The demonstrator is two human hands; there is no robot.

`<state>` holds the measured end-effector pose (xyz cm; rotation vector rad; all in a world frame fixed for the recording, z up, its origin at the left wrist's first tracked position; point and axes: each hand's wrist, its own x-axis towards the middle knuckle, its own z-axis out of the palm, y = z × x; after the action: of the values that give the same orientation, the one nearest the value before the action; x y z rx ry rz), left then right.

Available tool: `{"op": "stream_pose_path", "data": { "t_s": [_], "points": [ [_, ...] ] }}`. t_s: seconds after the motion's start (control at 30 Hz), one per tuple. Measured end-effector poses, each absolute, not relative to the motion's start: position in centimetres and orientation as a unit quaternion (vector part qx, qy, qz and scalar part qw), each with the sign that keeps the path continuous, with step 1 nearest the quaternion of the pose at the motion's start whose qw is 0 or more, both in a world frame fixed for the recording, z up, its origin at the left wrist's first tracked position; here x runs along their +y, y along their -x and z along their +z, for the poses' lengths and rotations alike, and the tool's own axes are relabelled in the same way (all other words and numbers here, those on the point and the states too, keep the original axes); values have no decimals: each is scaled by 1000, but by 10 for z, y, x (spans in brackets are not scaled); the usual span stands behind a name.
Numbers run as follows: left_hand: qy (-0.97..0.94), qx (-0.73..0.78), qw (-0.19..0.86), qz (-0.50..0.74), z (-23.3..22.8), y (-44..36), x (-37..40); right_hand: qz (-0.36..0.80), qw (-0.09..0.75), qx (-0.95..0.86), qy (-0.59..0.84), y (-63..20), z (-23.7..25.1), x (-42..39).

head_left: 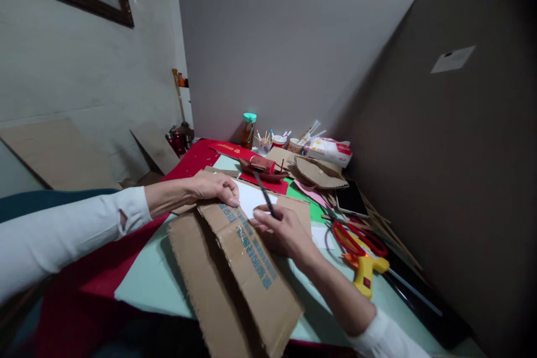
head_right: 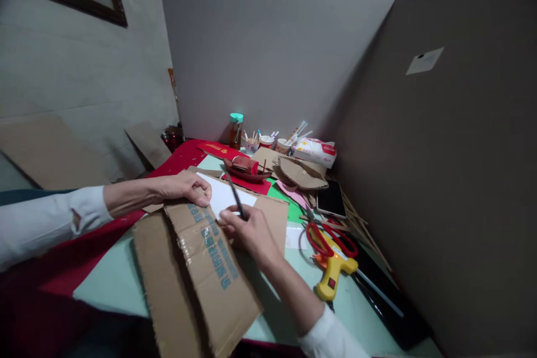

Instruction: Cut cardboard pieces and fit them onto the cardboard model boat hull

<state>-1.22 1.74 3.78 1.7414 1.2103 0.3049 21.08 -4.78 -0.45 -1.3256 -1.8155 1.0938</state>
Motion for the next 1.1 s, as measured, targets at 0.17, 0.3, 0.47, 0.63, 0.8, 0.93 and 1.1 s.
{"op": "stream_pose_path", "data": {
  "t_s": [0.17,0.3,0.47,0.63,0.8,0.93,1.1],
  "points": [
    [-693,522,459,191,10,35,11,252,255,-716,599,-266,-2,-43],
    [-698,509,451,224,4,33,10,131,206,-749,616,-269,-2,-60],
    [-740,479,391,265,10,16,6,111,152,-803,566,-229,10,-84],
    [-809,455,313,203,27,6,2,75,105,-813,567,-207,1,-89],
    [-872,438,199,91,13,-18,-21,58,86,-832,544,-200,-18,-90],
    [-868,480,119,42,-13,-36,-45,61,63,-843,530,-198,-24,-88],
    [-847,526,77,-5,-24,-36,-52,82,44,-861,499,-198,-28,-84]
  ]
}}
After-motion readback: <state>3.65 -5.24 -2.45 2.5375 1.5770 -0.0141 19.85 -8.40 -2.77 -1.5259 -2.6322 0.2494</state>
